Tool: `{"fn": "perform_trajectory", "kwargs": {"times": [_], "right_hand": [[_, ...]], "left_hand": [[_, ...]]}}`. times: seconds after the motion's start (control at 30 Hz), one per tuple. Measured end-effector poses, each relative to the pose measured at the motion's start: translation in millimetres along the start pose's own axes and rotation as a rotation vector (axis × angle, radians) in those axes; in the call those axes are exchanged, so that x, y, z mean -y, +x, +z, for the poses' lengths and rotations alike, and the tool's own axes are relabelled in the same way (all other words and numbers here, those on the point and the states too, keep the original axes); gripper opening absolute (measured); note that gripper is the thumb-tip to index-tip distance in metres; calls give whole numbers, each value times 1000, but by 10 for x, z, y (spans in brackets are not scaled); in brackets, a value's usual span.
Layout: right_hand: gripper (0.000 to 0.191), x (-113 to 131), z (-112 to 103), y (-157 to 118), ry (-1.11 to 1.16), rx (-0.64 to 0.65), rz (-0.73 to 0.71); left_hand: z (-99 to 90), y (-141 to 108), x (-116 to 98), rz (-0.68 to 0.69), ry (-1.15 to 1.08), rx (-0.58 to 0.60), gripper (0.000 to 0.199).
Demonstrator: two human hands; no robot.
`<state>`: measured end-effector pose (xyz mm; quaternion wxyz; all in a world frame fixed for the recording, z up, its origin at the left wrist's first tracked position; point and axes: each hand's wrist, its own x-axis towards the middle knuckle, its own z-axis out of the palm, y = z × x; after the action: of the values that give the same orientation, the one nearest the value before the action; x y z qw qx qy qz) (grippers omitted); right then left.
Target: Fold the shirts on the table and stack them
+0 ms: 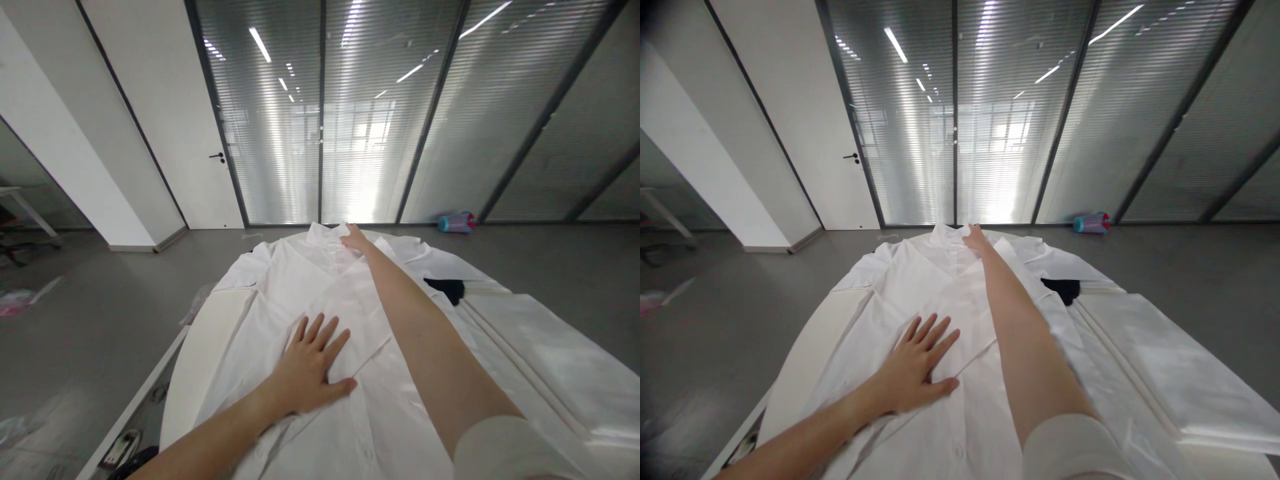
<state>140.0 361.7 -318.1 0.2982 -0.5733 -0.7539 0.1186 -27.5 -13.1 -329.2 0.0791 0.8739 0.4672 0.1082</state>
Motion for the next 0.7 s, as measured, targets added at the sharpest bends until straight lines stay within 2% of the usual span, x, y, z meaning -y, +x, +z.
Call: {"fn": "perform_trajectory", "kwargs": {"times": [0.23, 0.3, 0.37, 0.43, 0.5, 0.7], "right_hand": [[77, -18, -5, 104, 88, -14, 114], [71, -18, -41, 86, 95, -27, 113], [54, -36, -90, 32, 86, -42, 91], [36, -81, -140, -72, 63, -56, 59], [28, -150, -172, -228, 31, -64, 26], [29, -344, -131, -753, -79, -14, -72]], "left_hand": [[-26, 12, -9, -6, -2, 17, 80], [-20, 13, -7, -8, 3, 14, 81], [-8, 12, -2, -9, 5, 8, 81], [8, 11, 5, -7, 11, -1, 81], [27, 13, 14, -6, 20, -11, 81], [70, 14, 35, -10, 33, -21, 80]]}}
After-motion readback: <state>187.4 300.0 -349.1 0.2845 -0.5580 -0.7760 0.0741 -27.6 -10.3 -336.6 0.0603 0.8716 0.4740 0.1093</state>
